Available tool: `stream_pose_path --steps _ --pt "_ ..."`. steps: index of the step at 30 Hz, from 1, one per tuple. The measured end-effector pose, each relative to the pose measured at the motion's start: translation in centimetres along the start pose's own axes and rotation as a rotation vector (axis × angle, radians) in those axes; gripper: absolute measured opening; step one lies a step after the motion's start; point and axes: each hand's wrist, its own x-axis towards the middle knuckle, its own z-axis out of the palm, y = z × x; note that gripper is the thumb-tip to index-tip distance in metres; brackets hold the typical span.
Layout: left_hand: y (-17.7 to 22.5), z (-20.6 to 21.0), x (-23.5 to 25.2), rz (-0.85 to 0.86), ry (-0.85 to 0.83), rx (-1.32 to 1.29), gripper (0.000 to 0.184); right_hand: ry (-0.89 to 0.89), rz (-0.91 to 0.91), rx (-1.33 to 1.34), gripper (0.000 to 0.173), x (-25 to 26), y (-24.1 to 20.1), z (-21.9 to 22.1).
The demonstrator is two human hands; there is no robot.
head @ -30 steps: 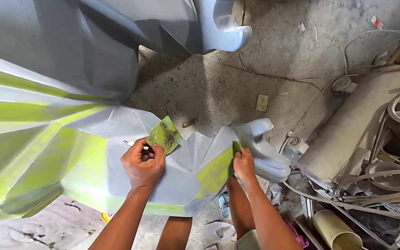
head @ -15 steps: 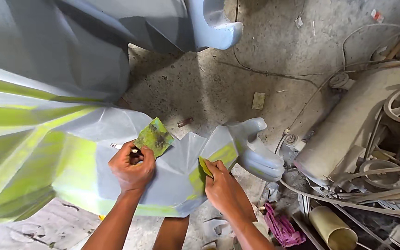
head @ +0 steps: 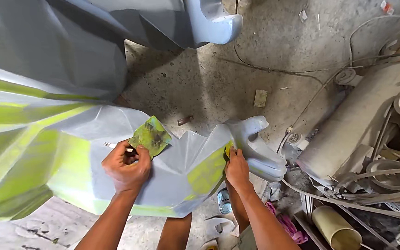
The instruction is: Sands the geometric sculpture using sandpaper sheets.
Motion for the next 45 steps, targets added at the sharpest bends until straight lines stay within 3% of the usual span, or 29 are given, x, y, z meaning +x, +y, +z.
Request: stream_pose_path --steps 4,7,12,16,21,29,33,36,38,40,43,45 --pt "0.0 0.0 0.1 -0.009 0.007 0.003 0.019 -0.044 -0.027 0.089 0.057 -2.5 2.8 0.2" --pt "0.0 0.0 0.2 -0.006 0.011 -0.003 0.019 0.147 -0.063 0.199 0.044 -2.3 3.8 -0.1" --pt "0.3 -0.1 0.1 -0.010 0.000 0.000 0.017 0.262 0.000 0.272 0.045 1.9 0.0 0.2" --pt "0.5 -0.1 0.1 -0.003 -0.008 -0.011 0.018 0.160 0.058 0.385 0.045 1.4 -0.5 -0.8" --pt "0.5 0.0 0.0 -0.012 -0.006 -0.007 0.017 0.098 -0.009 0.514 0.048 -3.3 -1.2 -0.1" --pt "0.4 0.1 0.2 0.005 0.005 -0.031 0.016 0.169 -0.046 0.511 0.059 -13.6 -7.7 1.8" --pt "0.5 0.0 0.2 -0.003 -0.001 -0.021 0.017 0.195 -0.138 0.495 0.066 -15.9 -8.5 3.0" --pt "0.6 0.0 0.2 -0.004 -0.003 -0.025 0.017 0.127 -0.235 0.506 0.059 -16.7 -8.0 2.3" --pt "0.6 0.0 0.2 -0.007 0.001 -0.013 0.017 0.068 -0.321 0.610 0.052 -16.4 -6.7 0.6" --pt "0.6 0.1 0.3 -0.006 0.008 -0.003 0.017 0.158 -0.360 0.691 0.046 -14.1 -4.2 -1.2" --pt "0.5 0.0 0.3 0.001 0.012 0.008 0.017 0.308 -0.311 0.567 0.044 -7.2 1.2 -2.4" --pt "0.6 0.1 0.3 0.011 0.006 0.015 0.019 0.305 -0.283 0.469 0.049 -3.4 3.5 -2.0"
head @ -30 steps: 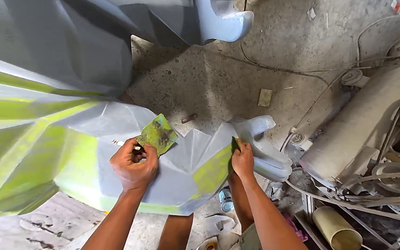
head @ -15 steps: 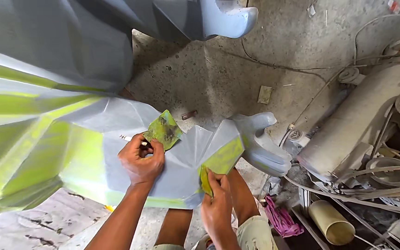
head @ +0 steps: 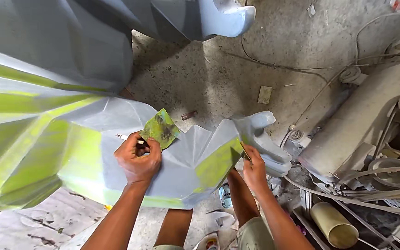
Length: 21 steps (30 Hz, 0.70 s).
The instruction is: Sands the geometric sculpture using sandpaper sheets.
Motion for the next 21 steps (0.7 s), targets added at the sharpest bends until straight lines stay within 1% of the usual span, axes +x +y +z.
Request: stream_pose_path --steps 3,5,8,11,13,15,16,18,21 --pt "-0.1 -0.1 0.0 0.005 0.002 0.005 0.019 -0.092 0.008 -0.149 0.055 1.1 1.9 1.8" --pt "-0.2 0.0 0.1 0.005 0.004 -0.005 0.018 -0.133 0.047 -0.258 0.057 0.2 1.7 3.4" --pt "-0.2 -0.1 -0.1 0.003 -0.010 -0.011 0.017 -0.157 0.074 -0.333 0.060 -2.2 1.7 4.8" --pt "-0.1 0.0 0.1 0.005 -0.009 -0.017 0.016 -0.197 0.049 -0.309 0.058 -4.4 2.3 3.9" --pt "-0.1 -0.1 0.1 0.004 0.002 -0.017 0.017 -0.204 0.044 -0.239 0.051 -4.6 2.8 2.4" --pt "-0.1 0.0 0.0 0.000 0.003 -0.010 0.016 -0.163 0.030 -0.170 0.040 -3.3 3.3 0.9" --pt "-0.1 -0.1 0.0 -0.002 0.002 -0.006 0.016 -0.131 0.014 -0.141 0.038 -2.1 3.5 0.7" --pt "-0.1 -0.1 0.1 -0.006 0.000 -0.009 0.016 -0.116 0.047 -0.118 0.043 0.3 3.5 1.2" --pt "-0.1 0.0 0.0 -0.007 -0.010 -0.008 0.016 -0.109 0.173 -0.096 0.042 0.8 1.8 2.5"
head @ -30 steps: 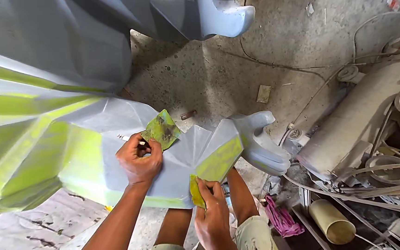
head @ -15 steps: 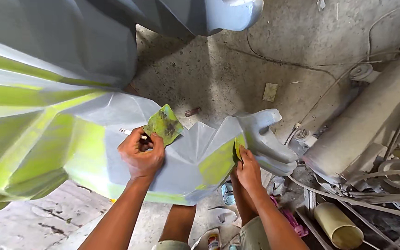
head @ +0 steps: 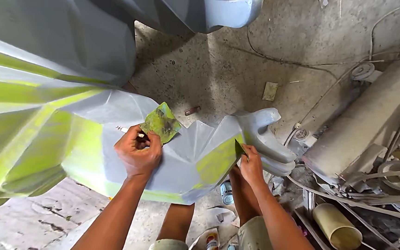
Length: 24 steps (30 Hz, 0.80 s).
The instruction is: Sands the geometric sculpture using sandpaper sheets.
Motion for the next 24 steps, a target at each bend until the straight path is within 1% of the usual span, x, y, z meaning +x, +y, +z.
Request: stream_pose_path --steps 2,5,7,9,11,13,14,15,17,19,20,22,24 --pt "0.0 0.0 -0.1 -0.002 0.002 0.006 0.016 0.000 0.031 0.019 0.043 -2.1 -1.1 0.8" --pt "0.1 0.0 -0.1 -0.010 -0.007 0.008 0.017 -0.015 -0.027 0.026 0.045 -6.3 -2.2 1.8" --pt "0.1 0.0 -0.1 -0.007 -0.014 0.008 0.017 -0.082 -0.070 0.037 0.049 -8.0 -2.3 1.4" --pt "0.1 0.0 0.1 0.002 -0.009 0.018 0.019 -0.098 -0.151 0.076 0.045 -7.7 -1.2 0.4" --pt "0.1 -0.1 0.0 0.003 -0.009 0.026 0.020 -0.052 -0.177 0.044 0.040 -5.8 0.2 -0.7" --pt "-0.2 -0.1 0.0 0.005 0.005 0.022 0.019 0.049 -0.146 -0.033 0.040 -2.8 1.1 -1.0" --pt "-0.2 -0.1 0.0 0.005 0.010 0.023 0.019 0.072 -0.118 -0.078 0.042 -1.2 1.2 -0.8" --pt "-0.3 -0.1 -0.1 0.003 0.010 0.026 0.019 0.080 -0.085 -0.117 0.045 -0.1 1.1 -0.4" --pt "-0.2 -0.1 -0.2 0.000 0.005 0.030 0.019 0.041 -0.026 -0.211 0.053 1.2 0.1 1.0" --pt "-0.2 0.0 -0.1 -0.002 0.007 0.026 0.019 -0.003 0.024 -0.321 0.065 1.2 -0.8 2.4" --pt "-0.2 0.0 -0.1 -0.002 0.009 0.026 0.018 -0.010 0.036 -0.341 0.067 0.9 -0.9 2.8" --pt "-0.1 0.0 -0.1 -0.004 0.005 0.027 0.018 -0.038 0.040 -0.346 0.068 0.1 -0.5 2.9" --pt "-0.1 0.0 -0.1 -0.005 0.003 0.029 0.018 -0.085 0.003 -0.357 0.065 -1.0 0.7 2.5"
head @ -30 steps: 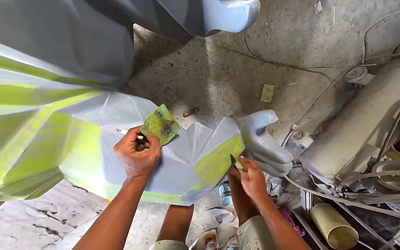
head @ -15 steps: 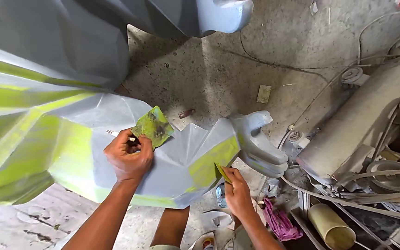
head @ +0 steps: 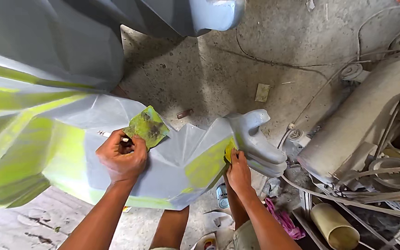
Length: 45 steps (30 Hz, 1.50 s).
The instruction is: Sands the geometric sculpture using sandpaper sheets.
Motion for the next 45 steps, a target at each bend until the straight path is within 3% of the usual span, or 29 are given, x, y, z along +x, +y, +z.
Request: stream_pose_path --steps 5,7,11,18,26,38,45 --pt "-0.1 0.0 0.0 -0.004 0.005 -0.003 0.019 -0.115 -0.086 0.009 0.059 -3.7 4.2 0.1" --pt "-0.1 0.0 0.2 0.002 0.015 -0.014 0.018 -0.024 -0.080 0.115 0.052 -4.6 5.4 -0.4" --pt "-0.2 -0.1 0.1 0.011 0.016 -0.016 0.018 0.244 -0.014 0.246 0.050 -1.5 2.5 -2.8" --pt "0.0 -0.1 0.0 0.006 -0.003 0.001 0.020 0.165 0.129 0.043 0.054 3.4 -3.3 -1.3" --pt "0.0 -0.1 -0.1 0.013 0.002 -0.039 0.018 0.056 0.172 0.390 0.049 2.9 -2.3 -3.0" --pt "0.0 0.0 0.0 0.016 0.001 -0.065 0.017 0.011 0.093 0.551 0.053 -4.0 -5.9 -1.9" --pt "0.2 -0.2 0.0 0.017 0.001 -0.051 0.018 0.056 0.087 0.484 0.060 -10.4 -11.6 -2.2"
